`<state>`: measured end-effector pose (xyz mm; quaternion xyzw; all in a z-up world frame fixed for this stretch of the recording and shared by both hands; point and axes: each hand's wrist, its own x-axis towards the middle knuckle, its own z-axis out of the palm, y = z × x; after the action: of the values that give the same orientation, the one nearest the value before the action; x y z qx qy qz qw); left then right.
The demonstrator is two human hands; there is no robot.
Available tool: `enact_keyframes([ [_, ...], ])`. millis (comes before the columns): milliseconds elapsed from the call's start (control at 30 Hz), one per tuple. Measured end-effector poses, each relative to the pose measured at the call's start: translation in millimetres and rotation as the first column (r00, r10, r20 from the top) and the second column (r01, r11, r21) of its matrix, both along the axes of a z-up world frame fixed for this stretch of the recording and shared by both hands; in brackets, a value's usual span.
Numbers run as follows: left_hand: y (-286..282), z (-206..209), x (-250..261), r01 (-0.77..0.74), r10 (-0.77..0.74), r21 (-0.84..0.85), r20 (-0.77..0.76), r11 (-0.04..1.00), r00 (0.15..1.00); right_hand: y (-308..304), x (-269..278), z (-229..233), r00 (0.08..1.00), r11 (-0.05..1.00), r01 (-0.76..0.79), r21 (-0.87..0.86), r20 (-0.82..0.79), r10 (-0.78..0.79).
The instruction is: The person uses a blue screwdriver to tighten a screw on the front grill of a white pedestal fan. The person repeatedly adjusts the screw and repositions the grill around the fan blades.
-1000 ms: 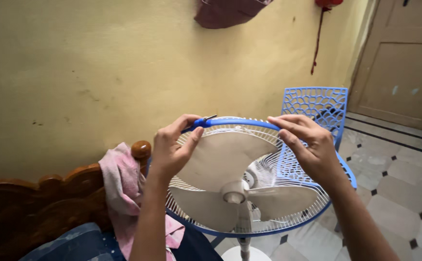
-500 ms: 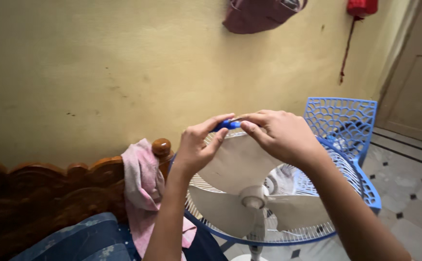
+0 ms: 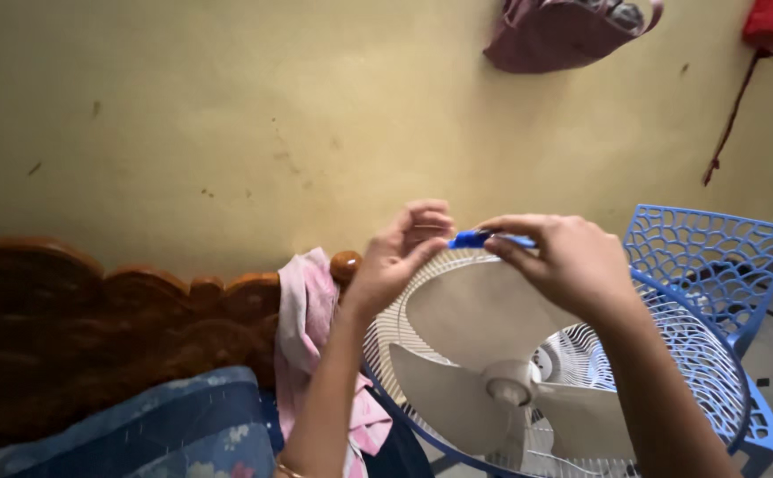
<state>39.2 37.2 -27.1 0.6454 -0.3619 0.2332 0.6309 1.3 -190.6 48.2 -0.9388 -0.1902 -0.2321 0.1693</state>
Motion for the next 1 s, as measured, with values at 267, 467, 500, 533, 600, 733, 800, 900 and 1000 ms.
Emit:
enact_keyframes([
  [267,73.0,-93.0,-32.1,-0.600,0.614,0.185,-0.024,0.779,0.789,-24.8,8.0,6.3,0.994,0.997,0.039,0.073,-0.108,-0.031],
  [467,75.7,-143.6,-27.1,-0.623,0.629,0.091,-0.162,0.776,0.760,-27.0,7.6,1.9,0.997,0.995,-0.002,0.097,-0.080,0.009],
  [500,76.0,-147.2,-25.5,-0.643,0.648,0.090,-0.159,0.761,0.745,-26.2,8.4,0.5,0.997,0.997,0.003,0.080,-0.075,0.003],
  [533,76.4,-150.2,-23.9,-0.662,0.667,0.088,-0.157,0.744,0.729,-25.7,9.3,-0.8,0.998,0.998,0.008,0.064,-0.070,-0.003],
  [600,77.6,-154.8,-21.0,-0.661,0.665,0.080,-0.140,0.746,0.734,-25.3,12.0,-1.9,0.996,0.998,0.039,0.043,-0.085,-0.035],
  [733,77.5,-167.7,-10.9,-0.693,0.693,0.033,-0.083,0.720,0.716,-26.0,13.5,-5.5,0.999,0.999,0.038,0.023,-0.038,-0.037],
  [800,78.6,-182.2,-6.9,-0.656,0.645,-0.030,-0.151,0.754,0.749,-25.2,13.0,-12.1,0.997,0.997,0.072,0.013,-0.037,-0.071],
  [900,85.7,-203.1,-6.7,-0.617,0.582,-0.030,-0.299,0.786,0.756,-23.7,8.9,-17.0,0.997,0.997,0.082,0.003,-0.004,-0.082],
  [1000,90.5,-222.9,-13.1,-0.600,0.590,0.051,-0.270,0.798,0.761,-22.7,6.8,-17.0,0.999,0.999,0.052,0.006,0.011,-0.052],
])
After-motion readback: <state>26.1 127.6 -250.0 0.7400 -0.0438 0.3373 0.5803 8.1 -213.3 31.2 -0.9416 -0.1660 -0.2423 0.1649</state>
